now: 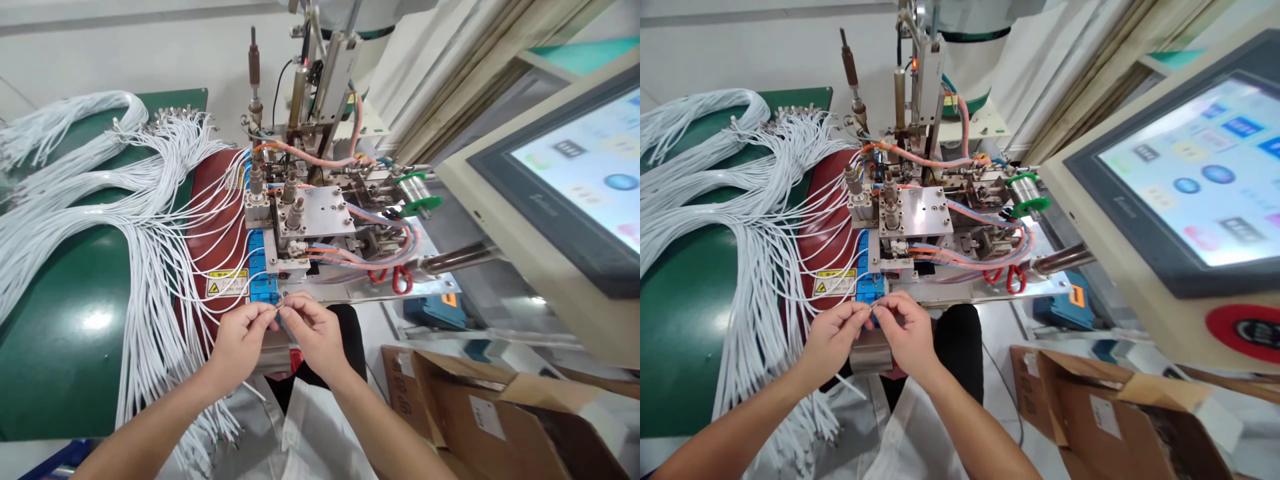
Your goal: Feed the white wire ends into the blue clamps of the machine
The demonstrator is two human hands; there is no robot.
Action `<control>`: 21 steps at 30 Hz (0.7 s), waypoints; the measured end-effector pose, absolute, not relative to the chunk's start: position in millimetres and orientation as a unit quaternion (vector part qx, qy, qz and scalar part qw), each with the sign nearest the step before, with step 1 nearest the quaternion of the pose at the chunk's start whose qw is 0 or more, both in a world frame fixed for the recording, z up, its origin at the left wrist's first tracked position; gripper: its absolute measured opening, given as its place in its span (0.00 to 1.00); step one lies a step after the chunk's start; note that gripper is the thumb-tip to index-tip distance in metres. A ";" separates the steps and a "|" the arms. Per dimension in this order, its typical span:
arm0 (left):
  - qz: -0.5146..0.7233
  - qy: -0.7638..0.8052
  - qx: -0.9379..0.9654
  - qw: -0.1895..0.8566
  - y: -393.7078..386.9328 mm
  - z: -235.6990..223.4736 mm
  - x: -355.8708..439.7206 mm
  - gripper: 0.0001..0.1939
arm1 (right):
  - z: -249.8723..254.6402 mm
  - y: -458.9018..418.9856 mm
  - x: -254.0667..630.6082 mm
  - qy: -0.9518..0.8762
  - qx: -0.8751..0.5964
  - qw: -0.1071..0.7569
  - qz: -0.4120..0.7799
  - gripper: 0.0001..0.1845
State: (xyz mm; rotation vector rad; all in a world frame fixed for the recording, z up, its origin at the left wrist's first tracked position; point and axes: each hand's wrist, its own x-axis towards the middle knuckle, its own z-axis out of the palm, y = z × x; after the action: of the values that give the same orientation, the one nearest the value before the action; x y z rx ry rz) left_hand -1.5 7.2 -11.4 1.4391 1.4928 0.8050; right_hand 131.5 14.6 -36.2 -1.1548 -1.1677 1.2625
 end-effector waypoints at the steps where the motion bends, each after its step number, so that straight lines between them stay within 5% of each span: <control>1: 0.323 0.597 0.578 0.453 7.5 -10.8 -1.4 0.12 | -36.4 14.3 131.3 -0.491 -0.484 0.508 0.516 0.04; 14: 0.372 0.598 0.547 0.452 1.6 -18.8 2.1 0.09 | -38.8 5.4 107.2 -0.386 -0.531 0.557 0.509 0.06; 21: 0.371 0.609 0.541 0.444 -2.1 -20.2 1.8 0.09 | -37.8 8.8 110.5 -0.519 -0.537 0.544 0.382 0.05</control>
State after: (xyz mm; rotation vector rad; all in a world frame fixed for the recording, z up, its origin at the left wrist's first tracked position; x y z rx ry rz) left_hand 1.8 -2.1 -20.2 1.3422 1.5105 0.9207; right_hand 110.5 8.8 -37.8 -1.2747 -1.2316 0.9065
